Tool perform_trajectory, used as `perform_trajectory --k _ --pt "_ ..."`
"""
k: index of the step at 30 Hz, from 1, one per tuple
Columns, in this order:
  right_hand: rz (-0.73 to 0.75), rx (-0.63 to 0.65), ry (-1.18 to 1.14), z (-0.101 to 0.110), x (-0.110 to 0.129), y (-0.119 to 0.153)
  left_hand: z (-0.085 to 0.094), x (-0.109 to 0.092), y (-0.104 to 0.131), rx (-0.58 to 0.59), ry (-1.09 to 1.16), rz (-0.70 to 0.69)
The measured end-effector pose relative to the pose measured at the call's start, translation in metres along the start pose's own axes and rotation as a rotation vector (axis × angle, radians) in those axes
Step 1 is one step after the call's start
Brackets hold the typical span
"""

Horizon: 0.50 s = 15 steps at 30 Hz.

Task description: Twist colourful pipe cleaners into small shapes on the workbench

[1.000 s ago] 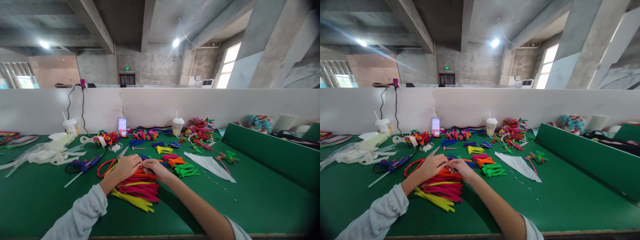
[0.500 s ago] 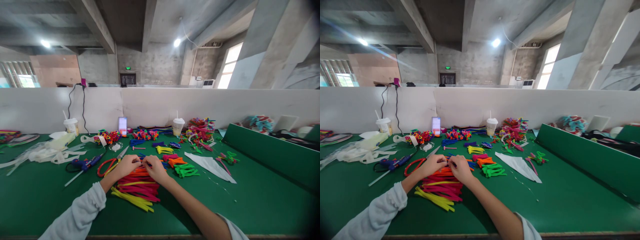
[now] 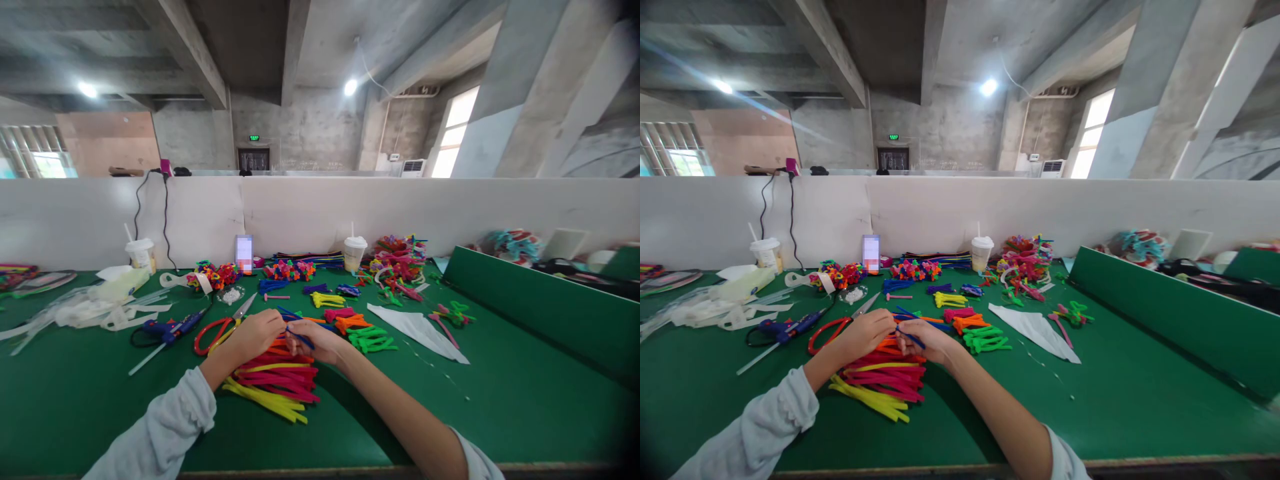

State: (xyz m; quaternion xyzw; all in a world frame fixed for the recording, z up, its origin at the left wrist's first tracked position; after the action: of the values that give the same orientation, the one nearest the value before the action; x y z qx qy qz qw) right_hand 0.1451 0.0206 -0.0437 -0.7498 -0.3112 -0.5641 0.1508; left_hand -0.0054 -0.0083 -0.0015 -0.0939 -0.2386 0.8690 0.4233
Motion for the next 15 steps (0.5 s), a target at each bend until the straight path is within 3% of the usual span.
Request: perform_trajectory --k 6,15 --pt "-0.04 0.049 0.027 -0.003 0.005 0.006 0.006 -0.007 0.0 0.014 0.072 0.035" --pt "0.183 -0.027 0.372 -0.006 0.015 0.007 0.009 -0.01 -0.003 -0.026 0.323 0.326"
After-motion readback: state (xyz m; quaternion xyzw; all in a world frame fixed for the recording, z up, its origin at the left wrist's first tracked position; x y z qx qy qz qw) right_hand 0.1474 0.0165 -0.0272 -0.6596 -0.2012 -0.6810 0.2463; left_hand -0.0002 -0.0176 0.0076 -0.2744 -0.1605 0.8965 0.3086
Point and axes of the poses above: each hand's wrist, its own y-axis away from the middle knuckle, its own z-axis out of the back of the hand, x = y × z, the point moved 2 cm from there along -y, towards the middle knuckle, and after that the axes turned 7 degrees about -x, right-handed, at the moved point
